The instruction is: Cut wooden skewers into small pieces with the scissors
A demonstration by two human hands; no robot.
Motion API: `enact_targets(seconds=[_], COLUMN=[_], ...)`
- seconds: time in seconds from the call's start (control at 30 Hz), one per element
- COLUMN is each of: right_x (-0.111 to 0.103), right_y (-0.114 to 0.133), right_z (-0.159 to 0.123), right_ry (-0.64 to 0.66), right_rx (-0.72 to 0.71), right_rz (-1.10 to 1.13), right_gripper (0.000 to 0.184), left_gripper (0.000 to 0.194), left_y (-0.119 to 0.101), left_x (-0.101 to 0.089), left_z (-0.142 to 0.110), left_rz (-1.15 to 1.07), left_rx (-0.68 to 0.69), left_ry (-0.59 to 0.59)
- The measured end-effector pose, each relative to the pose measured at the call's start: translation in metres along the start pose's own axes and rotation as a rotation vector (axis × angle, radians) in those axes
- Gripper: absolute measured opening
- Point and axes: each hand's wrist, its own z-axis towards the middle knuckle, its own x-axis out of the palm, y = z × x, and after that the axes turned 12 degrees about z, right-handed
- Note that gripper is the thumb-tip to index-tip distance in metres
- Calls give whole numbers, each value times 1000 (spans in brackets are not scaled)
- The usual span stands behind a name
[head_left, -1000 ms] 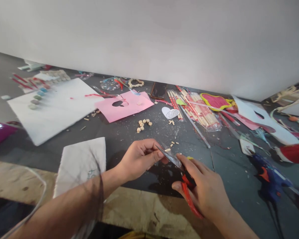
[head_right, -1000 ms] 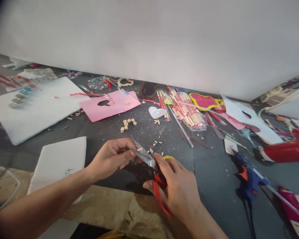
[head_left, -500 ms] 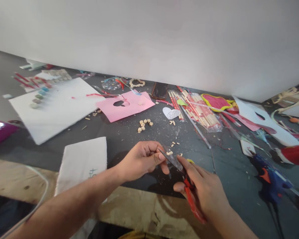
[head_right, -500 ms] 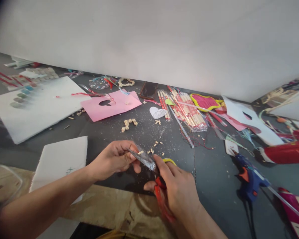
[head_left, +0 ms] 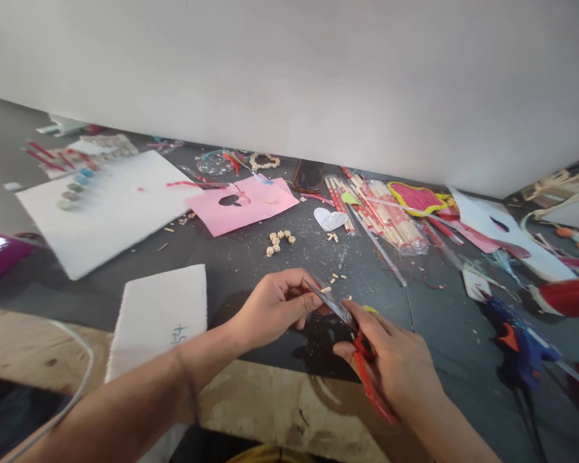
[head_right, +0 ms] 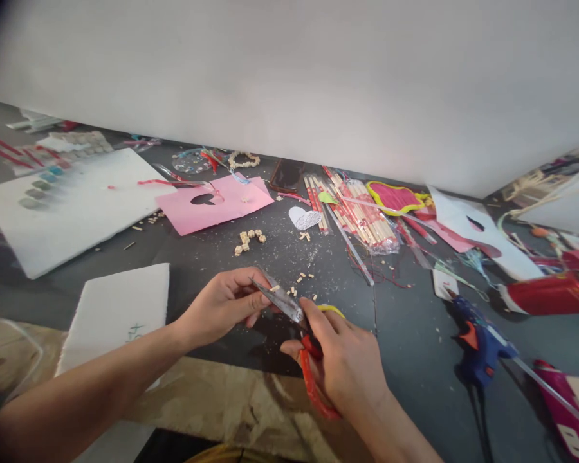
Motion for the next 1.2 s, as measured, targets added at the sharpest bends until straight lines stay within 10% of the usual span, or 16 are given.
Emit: enact_targets(seconds=[0.37,1.2], right_x=[-6,3], right_y=[0,1], right_z=[2,4], right_ry=[85,-16], right_rx=[-11,-37], right_rz=[-18,-23], right_gripper=[71,57], left_gripper=[26,21], left_y=[1,0], left_x=[-1,-1], left_z=[-4,1], left_rz=[-11,-4], left_rx=[-23,-26], left_ry=[32,10])
